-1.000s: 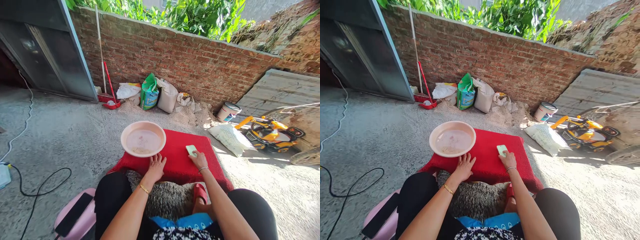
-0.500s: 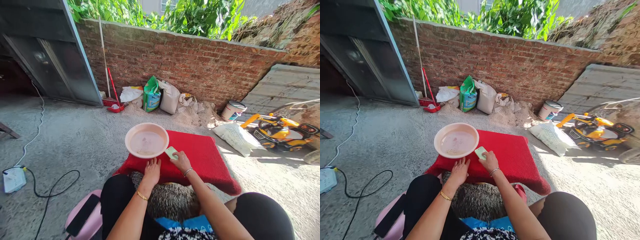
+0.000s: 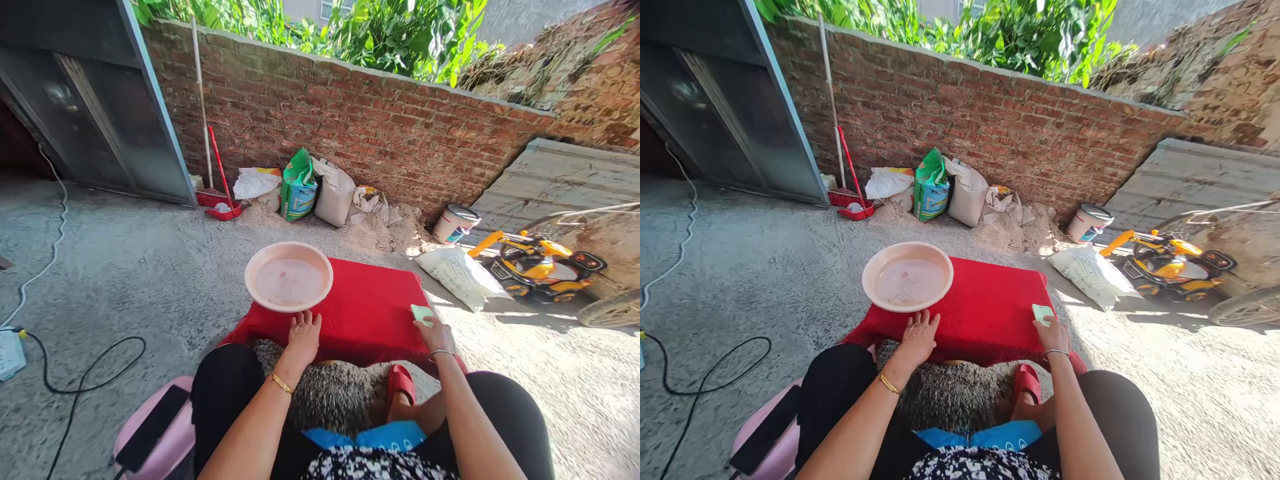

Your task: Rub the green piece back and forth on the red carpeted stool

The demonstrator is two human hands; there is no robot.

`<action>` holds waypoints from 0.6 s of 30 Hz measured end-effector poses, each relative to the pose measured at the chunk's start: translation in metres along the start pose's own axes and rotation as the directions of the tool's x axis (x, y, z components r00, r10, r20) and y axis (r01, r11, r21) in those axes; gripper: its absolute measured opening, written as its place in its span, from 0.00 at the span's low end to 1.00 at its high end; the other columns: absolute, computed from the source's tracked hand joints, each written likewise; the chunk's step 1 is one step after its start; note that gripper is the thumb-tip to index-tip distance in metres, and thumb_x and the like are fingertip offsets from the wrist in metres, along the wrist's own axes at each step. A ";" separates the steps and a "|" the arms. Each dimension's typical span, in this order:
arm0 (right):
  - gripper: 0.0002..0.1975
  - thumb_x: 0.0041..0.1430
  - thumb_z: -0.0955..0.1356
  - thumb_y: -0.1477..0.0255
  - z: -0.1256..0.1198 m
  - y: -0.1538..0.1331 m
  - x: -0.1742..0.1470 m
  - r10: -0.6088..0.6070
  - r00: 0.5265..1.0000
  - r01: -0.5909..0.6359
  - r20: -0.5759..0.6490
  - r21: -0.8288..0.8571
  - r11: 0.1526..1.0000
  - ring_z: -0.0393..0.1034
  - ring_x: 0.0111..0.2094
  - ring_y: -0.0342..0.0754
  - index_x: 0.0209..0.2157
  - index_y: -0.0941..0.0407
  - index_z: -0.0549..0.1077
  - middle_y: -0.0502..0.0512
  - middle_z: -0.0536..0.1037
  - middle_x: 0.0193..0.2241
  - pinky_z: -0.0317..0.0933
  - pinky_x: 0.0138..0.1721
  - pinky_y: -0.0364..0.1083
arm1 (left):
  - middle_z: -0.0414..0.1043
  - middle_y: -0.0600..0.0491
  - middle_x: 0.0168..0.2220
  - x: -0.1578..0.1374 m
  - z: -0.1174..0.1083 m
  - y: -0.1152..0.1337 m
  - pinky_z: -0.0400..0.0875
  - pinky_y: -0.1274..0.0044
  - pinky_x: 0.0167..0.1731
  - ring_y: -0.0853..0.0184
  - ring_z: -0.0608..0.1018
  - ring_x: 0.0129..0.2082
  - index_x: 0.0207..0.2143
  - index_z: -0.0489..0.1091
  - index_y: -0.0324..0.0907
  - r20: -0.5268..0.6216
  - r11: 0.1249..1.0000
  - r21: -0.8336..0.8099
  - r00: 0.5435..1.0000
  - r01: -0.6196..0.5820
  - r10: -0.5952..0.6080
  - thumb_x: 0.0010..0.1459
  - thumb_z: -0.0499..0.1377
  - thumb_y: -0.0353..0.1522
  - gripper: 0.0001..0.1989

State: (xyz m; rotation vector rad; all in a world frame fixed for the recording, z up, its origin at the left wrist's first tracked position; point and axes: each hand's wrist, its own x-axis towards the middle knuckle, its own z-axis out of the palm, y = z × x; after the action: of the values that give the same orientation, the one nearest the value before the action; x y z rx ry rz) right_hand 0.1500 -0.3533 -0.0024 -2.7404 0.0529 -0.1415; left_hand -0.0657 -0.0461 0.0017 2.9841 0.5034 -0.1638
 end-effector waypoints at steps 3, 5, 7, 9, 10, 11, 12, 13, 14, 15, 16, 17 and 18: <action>0.24 0.49 0.69 0.57 0.000 -0.022 -0.015 -0.062 0.998 0.062 0.031 0.014 0.998 0.69 0.42 0.58 0.45 0.56 0.76 0.63 0.74 0.37 0.62 0.42 0.52 | 0.51 0.39 0.65 0.006 0.013 0.009 0.55 0.55 0.58 0.46 0.56 0.63 0.63 0.53 0.44 -0.042 0.999 0.009 0.998 -0.043 0.044 0.53 0.62 0.36 0.37; 0.22 0.50 0.69 0.58 0.011 -0.056 -0.035 -0.255 0.965 0.250 0.057 0.085 0.964 0.68 0.43 0.55 0.44 0.55 0.76 0.61 0.72 0.39 0.61 0.45 0.49 | 0.47 0.39 0.66 0.012 0.024 0.016 0.50 0.54 0.60 0.46 0.50 0.65 0.64 0.51 0.44 -0.099 0.994 0.020 0.989 -0.112 0.113 0.52 0.63 0.41 0.40; 0.18 0.50 0.70 0.61 0.027 -0.092 -0.057 -0.425 0.901 0.408 0.089 0.160 0.899 0.68 0.41 0.51 0.43 0.53 0.76 0.58 0.72 0.39 0.61 0.44 0.47 | 0.44 0.39 0.67 0.018 0.033 0.022 0.44 0.53 0.61 0.47 0.46 0.66 0.64 0.50 0.45 -0.140 0.984 0.037 0.974 -0.176 0.180 0.51 0.62 0.45 0.42; 0.17 0.51 0.70 0.63 0.040 -0.118 -0.073 -0.514 0.849 0.484 0.122 0.209 0.850 0.68 0.40 0.50 0.42 0.53 0.76 0.56 0.71 0.38 0.61 0.43 0.45 | 0.44 0.40 0.67 0.023 0.040 0.025 0.41 0.53 0.62 0.48 0.46 0.66 0.65 0.49 0.45 -0.145 0.977 0.049 0.966 -0.209 0.214 0.50 0.62 0.47 0.44; 0.16 0.50 0.70 0.64 0.044 -0.124 -0.077 -0.528 0.838 0.494 0.139 0.219 0.842 0.68 0.40 0.50 0.42 0.52 0.76 0.56 0.71 0.38 0.61 0.42 0.45 | 0.45 0.40 0.67 0.026 0.043 0.026 0.41 0.53 0.62 0.48 0.46 0.66 0.65 0.49 0.45 -0.141 0.976 0.053 0.966 -0.213 0.219 0.49 0.62 0.47 0.44; 0.16 0.50 0.71 0.65 0.046 -0.125 -0.077 -0.522 0.839 0.486 0.154 0.219 0.846 0.68 0.40 0.50 0.42 0.52 0.76 0.56 0.71 0.38 0.61 0.42 0.45 | 0.45 0.39 0.66 0.028 0.045 0.026 0.40 0.52 0.62 0.48 0.47 0.66 0.65 0.49 0.45 -0.139 0.975 0.056 0.966 -0.214 0.220 0.49 0.63 0.47 0.45; 0.16 0.50 0.71 0.65 0.046 -0.121 -0.075 -0.500 0.849 0.465 0.168 0.211 0.860 0.68 0.40 0.50 0.42 0.53 0.76 0.56 0.71 0.38 0.61 0.42 0.45 | 0.45 0.40 0.66 0.029 0.047 0.026 0.40 0.52 0.62 0.48 0.47 0.66 0.65 0.48 0.45 -0.140 0.975 0.057 0.965 -0.215 0.221 0.49 0.63 0.46 0.45; 0.17 0.50 0.71 0.64 0.044 -0.111 -0.070 -0.462 0.868 0.428 0.179 0.199 0.881 0.69 0.40 0.50 0.42 0.53 0.76 0.56 0.71 0.38 0.61 0.42 0.45 | 0.45 0.40 0.67 0.030 0.048 0.025 0.40 0.52 0.62 0.48 0.47 0.66 0.65 0.48 0.46 -0.145 0.975 0.057 0.964 -0.216 0.222 0.49 0.63 0.46 0.45; 0.17 0.50 0.70 0.64 0.040 -0.097 -0.062 -0.414 0.891 0.383 0.184 0.183 0.905 0.69 0.40 0.51 0.43 0.53 0.76 0.56 0.71 0.39 0.61 0.43 0.46 | 0.44 0.40 0.67 0.030 0.049 0.025 0.40 0.52 0.62 0.48 0.47 0.66 0.65 0.47 0.47 -0.152 0.975 0.056 0.963 -0.217 0.223 0.49 0.63 0.45 0.45; 0.18 0.50 0.70 0.63 0.033 -0.080 -0.053 -0.358 0.916 0.330 0.182 0.164 0.930 0.69 0.41 0.52 0.43 0.53 0.76 0.57 0.72 0.39 0.61 0.43 0.46 | 0.44 0.40 0.67 0.031 0.050 0.025 0.40 0.52 0.62 0.48 0.46 0.66 0.65 0.47 0.47 -0.157 0.975 0.054 0.962 -0.217 0.223 0.49 0.64 0.45 0.45; 0.19 0.50 0.70 0.62 0.026 -0.060 -0.044 -0.292 0.940 0.270 0.175 0.141 0.953 0.69 0.42 0.53 0.44 0.54 0.76 0.58 0.72 0.39 0.61 0.43 0.47 | 0.44 0.40 0.67 0.031 0.050 0.025 0.40 0.52 0.62 0.47 0.46 0.66 0.65 0.46 0.47 -0.159 0.975 0.051 0.962 -0.216 0.221 0.49 0.64 0.44 0.46; 0.20 0.50 0.69 0.61 0.017 -0.039 -0.034 -0.220 0.962 0.204 0.159 0.114 0.972 0.69 0.42 0.54 0.45 0.54 0.76 0.59 0.72 0.39 0.61 0.44 0.48 | 0.44 0.40 0.67 0.031 0.050 0.025 0.40 0.52 0.62 0.47 0.46 0.66 0.65 0.46 0.47 -0.157 0.976 0.047 0.963 -0.213 0.218 0.49 0.64 0.44 0.46; 0.21 0.51 0.69 0.60 0.007 -0.018 -0.025 -0.135 0.981 0.125 0.138 0.079 0.989 0.69 0.43 0.55 0.45 0.54 0.75 0.60 0.73 0.40 0.61 0.44 0.49 | 0.44 0.39 0.67 0.030 0.049 0.026 0.40 0.52 0.62 0.47 0.46 0.66 0.65 0.46 0.46 -0.153 0.977 0.043 0.965 -0.210 0.214 0.49 0.64 0.43 0.46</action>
State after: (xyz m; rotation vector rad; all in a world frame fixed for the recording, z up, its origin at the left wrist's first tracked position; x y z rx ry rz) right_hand 0.1263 -0.3323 -0.0040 -2.6751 -0.1686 0.0180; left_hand -0.0329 -0.0667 -0.0478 3.0645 0.1930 0.0850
